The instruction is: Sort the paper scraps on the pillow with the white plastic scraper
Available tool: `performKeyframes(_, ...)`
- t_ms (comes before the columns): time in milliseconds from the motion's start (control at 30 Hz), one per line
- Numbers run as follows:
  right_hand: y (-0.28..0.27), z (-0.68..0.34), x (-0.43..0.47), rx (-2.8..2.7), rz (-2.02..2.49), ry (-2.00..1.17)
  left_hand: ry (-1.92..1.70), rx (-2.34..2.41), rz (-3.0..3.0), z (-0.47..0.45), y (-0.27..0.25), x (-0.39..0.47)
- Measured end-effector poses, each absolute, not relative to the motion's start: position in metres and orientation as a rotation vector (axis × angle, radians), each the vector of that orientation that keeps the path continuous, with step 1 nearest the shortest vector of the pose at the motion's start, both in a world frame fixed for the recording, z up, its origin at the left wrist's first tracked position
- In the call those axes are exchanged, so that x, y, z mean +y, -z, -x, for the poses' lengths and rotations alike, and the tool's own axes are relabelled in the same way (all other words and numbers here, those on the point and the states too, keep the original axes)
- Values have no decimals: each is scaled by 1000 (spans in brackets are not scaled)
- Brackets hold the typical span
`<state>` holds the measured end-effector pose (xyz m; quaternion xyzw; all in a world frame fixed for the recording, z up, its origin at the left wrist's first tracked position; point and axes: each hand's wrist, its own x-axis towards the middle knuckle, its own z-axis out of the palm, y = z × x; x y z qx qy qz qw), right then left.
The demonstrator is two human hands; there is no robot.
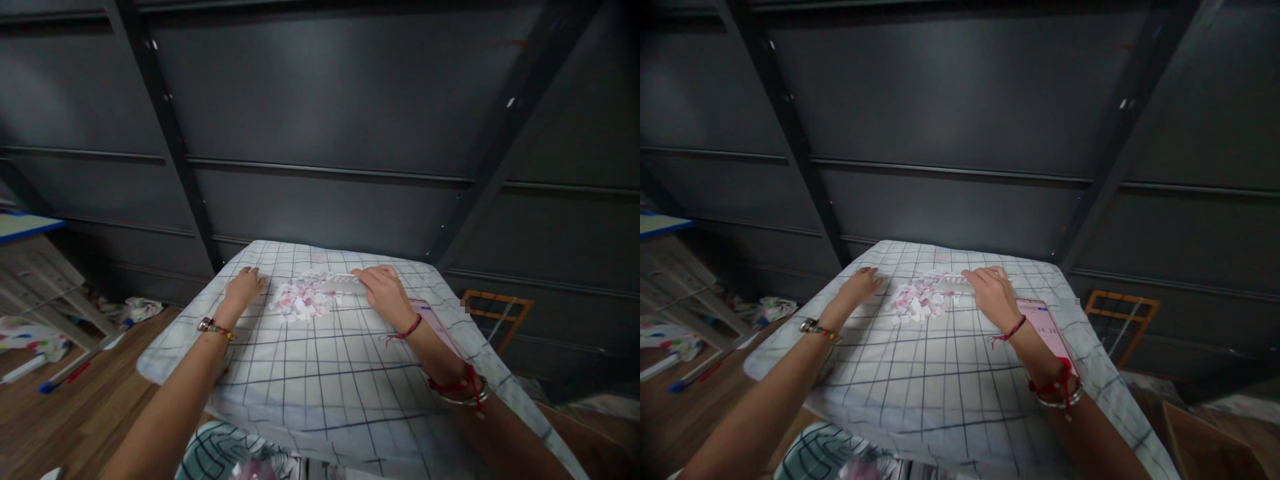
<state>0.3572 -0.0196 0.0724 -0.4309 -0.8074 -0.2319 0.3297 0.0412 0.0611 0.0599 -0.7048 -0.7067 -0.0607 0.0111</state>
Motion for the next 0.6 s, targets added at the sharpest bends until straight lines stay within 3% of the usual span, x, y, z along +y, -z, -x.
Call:
performKeyframes(300,-59,-341,-27,-2168,1006,712,338,-2067,2143,-43,-25,72)
performKeyframes(600,-79,-322,-17,-2246,1090,708,320,-2002,2218,-26,-11,81)
